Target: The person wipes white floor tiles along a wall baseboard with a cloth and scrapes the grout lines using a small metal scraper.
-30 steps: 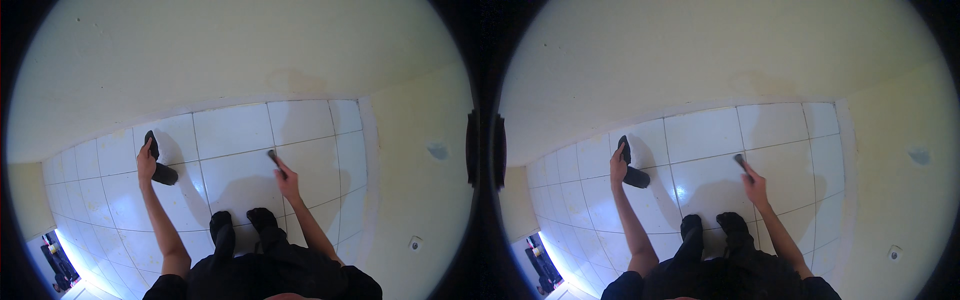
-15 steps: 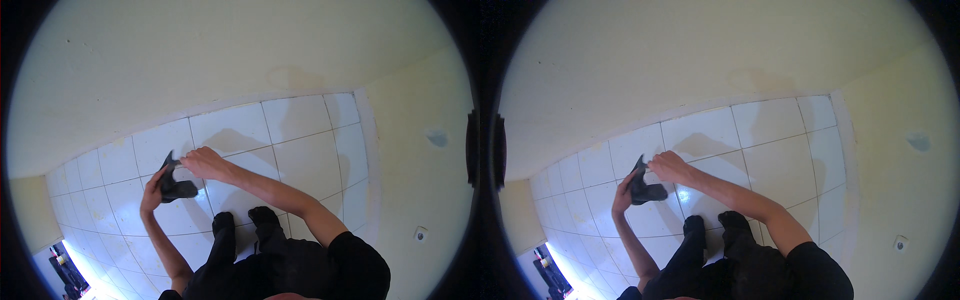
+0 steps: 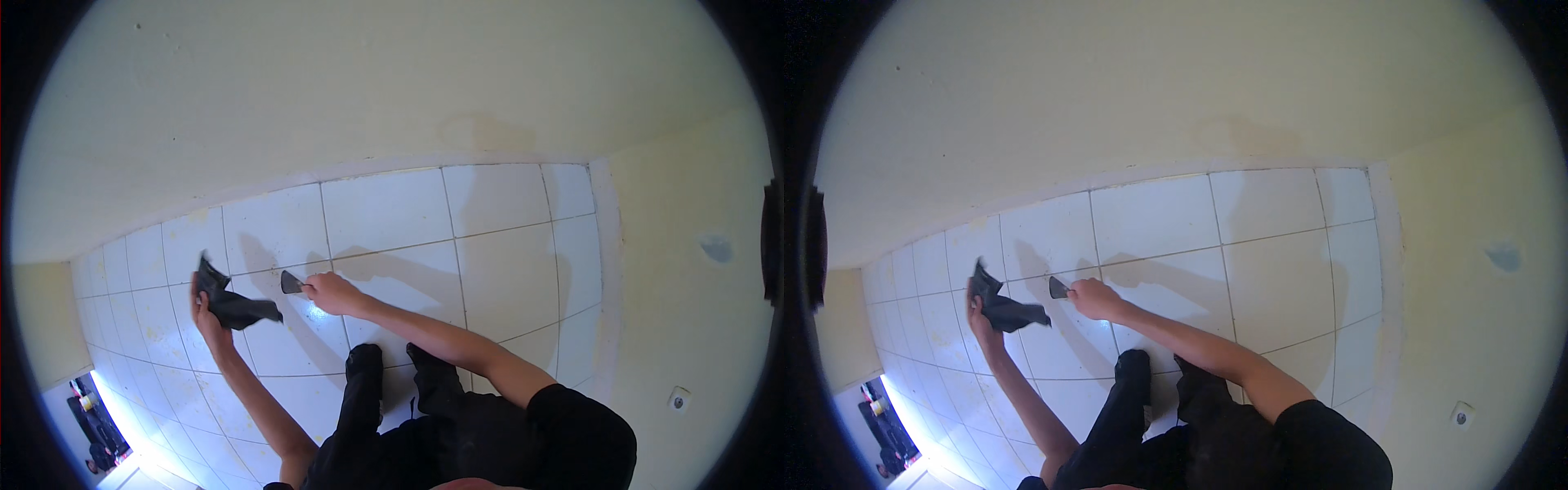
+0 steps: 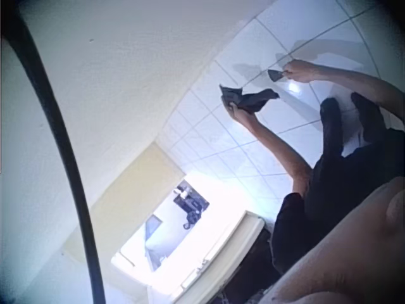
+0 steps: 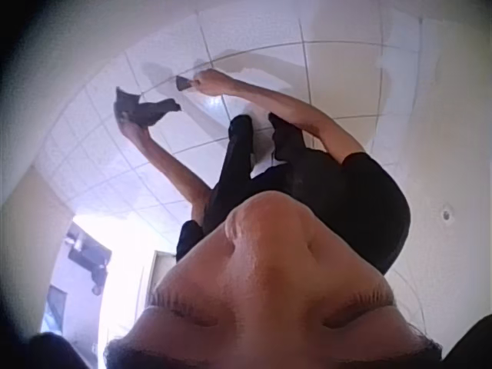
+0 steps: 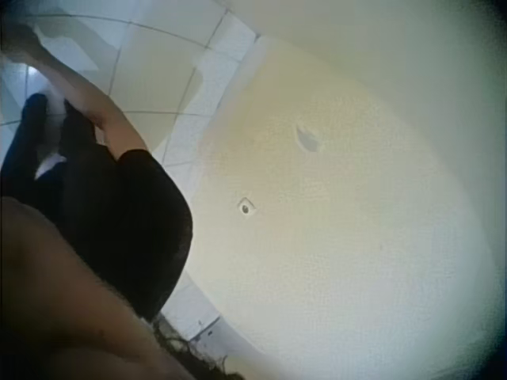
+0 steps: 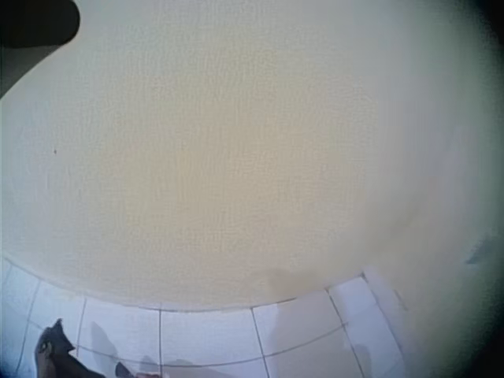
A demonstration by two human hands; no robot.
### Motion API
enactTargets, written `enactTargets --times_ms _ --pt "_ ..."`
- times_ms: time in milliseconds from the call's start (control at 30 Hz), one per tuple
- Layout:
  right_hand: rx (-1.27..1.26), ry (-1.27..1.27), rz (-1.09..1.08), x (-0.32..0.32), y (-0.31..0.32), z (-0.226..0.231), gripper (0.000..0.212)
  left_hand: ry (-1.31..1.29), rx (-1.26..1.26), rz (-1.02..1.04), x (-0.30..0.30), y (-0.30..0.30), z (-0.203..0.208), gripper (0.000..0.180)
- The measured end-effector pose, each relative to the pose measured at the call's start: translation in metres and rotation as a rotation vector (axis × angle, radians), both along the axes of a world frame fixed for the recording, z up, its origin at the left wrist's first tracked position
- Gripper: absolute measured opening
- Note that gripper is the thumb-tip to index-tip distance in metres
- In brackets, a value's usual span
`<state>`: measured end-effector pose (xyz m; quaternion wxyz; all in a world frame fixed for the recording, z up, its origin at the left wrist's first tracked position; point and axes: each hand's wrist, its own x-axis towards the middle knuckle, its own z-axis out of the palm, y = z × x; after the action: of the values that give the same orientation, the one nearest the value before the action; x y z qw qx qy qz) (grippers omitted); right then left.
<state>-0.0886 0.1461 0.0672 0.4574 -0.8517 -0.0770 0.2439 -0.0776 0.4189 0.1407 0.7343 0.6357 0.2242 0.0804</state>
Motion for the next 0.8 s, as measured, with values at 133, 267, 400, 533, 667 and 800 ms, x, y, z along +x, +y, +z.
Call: enactTargets --times_ms 133,267,400,533,667,800 --pt "0.437 0.156 -0.057 -0.025 -0.071 0.028 0.032 0.132 1.076 -0.021 0.008 -0.012 0.007 0.049" --pt "0.371 0.292 0.044 -0.054 -0.147 0.041 0.032 0.304 1.159 -0.711 0.006 -0.067 -0.027 0.06" --pt "0.376 0.467 0.105 -0.088 -0.214 0.054 0.031 -0.092 0.961 -1.085 -0.009 -0.22 -0.071 0.073" --pt "0.439 0.595 -0.068 -0.129 -0.258 0.072 0.029 -0.691 1.055 -1.293 -0.048 -0.341 -0.133 0.055" --pt "0.472 0.662 -0.289 -0.15 -0.276 0.087 0.03 -0.869 1.096 -1.321 -0.023 -0.401 -0.132 0.052" --pt "0.474 0.656 -0.354 -0.151 -0.272 0.087 0.029 -0.675 0.879 -1.18 0.027 -0.444 -0.14 0.053"
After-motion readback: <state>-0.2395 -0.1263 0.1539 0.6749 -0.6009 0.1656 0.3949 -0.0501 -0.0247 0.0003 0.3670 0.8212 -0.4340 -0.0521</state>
